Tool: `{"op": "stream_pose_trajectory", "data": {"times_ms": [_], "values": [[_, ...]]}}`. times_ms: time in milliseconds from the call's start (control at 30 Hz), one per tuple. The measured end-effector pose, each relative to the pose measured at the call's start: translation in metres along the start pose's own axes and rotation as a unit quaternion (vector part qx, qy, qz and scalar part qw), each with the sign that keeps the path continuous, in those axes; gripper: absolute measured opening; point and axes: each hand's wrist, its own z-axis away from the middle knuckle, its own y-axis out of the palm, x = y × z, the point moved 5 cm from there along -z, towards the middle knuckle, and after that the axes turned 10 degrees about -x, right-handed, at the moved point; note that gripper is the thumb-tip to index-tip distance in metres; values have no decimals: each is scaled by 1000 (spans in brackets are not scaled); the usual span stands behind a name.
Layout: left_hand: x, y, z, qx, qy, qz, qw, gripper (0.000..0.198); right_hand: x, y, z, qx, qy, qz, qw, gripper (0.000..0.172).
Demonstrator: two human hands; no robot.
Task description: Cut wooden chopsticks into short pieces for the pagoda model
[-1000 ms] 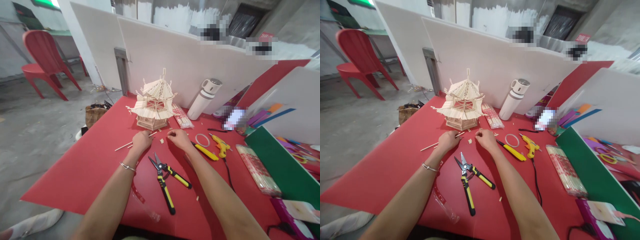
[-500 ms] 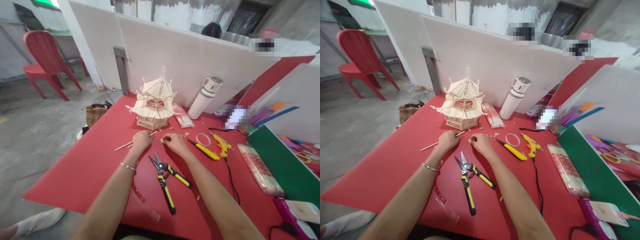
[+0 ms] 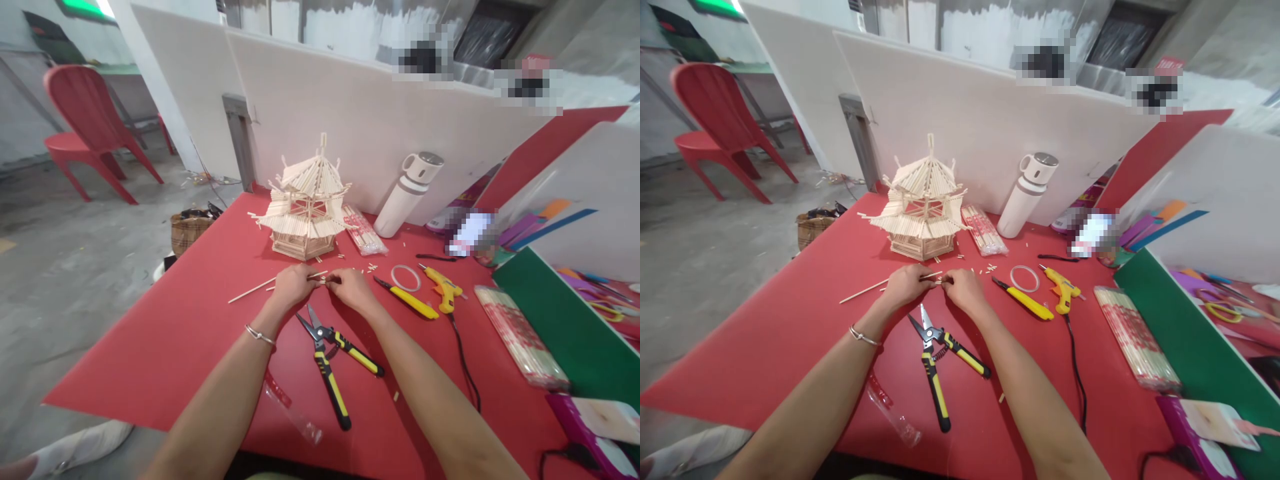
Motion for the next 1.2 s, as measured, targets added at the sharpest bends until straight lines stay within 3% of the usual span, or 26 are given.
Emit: {"op": "stream_pose_trajectory", "data": {"times_ms": [300, 467, 533, 800, 1200], "values": [[5, -3, 1, 7, 12, -39, 999, 16, 3, -1, 8, 19, 19, 75, 997, 15], [8, -20, 2, -103, -65, -82, 989, 23, -1, -11, -1, -9, 54, 100, 993, 21], [6, -19, -1, -122, -83, -100, 984, 26, -1, -14, -14, -21, 73, 105, 992, 25], [-2, 2, -23, -86, -136, -116, 980, 35, 13, 10, -54, -11, 98, 111, 989, 26], [1, 2, -25, -66, -111, -73, 989, 30, -4, 9, -55, -18, 28, 46, 998, 23]]}}
